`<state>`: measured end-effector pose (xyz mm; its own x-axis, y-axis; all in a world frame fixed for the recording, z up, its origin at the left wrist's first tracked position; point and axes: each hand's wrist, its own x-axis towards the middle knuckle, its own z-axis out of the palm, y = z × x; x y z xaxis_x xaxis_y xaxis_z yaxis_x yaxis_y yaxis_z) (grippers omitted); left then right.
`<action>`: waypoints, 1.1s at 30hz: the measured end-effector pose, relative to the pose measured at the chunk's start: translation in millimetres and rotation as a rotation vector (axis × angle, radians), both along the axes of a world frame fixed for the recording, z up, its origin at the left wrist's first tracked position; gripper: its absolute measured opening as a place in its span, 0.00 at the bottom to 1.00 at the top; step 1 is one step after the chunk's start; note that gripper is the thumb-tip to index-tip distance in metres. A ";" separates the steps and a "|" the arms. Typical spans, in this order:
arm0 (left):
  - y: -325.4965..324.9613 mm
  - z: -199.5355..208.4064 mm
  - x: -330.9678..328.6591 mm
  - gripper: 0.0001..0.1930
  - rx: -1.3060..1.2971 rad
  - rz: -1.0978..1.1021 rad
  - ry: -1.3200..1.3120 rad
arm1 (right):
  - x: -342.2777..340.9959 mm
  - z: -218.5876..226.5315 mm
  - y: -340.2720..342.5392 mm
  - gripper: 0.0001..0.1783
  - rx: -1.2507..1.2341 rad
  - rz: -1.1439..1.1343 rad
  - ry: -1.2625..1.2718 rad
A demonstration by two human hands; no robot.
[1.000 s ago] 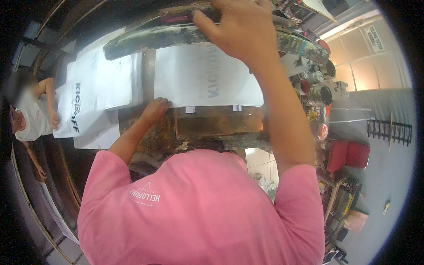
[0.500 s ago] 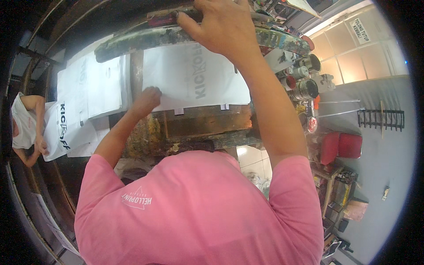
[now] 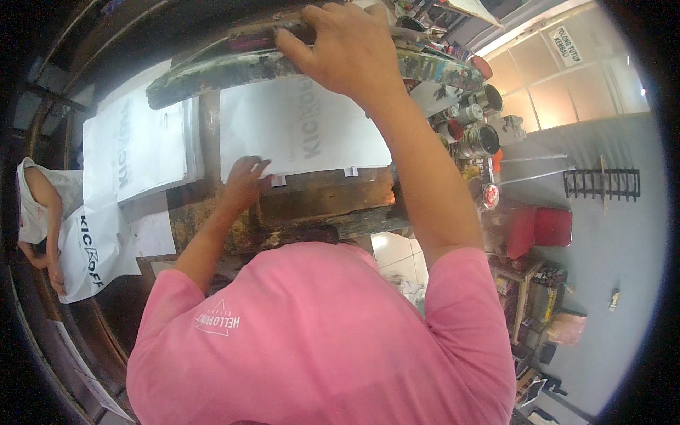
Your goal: The person screen prints a design onto white plastic bags by lowering a screen frame, pulling ink across it with a squeegee, and lifting the frame to reveal the printed logo. They repeatedly place a new bag onto the platen and move the finished bags onto a stack.
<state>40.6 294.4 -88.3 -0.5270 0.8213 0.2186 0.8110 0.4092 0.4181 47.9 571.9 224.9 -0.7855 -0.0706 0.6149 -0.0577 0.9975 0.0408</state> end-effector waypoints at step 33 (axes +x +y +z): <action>-19.2 153.4 77.0 0.57 1.389 0.490 -1.672 | 56.4 -101.1 7.2 0.21 -0.143 0.314 -0.830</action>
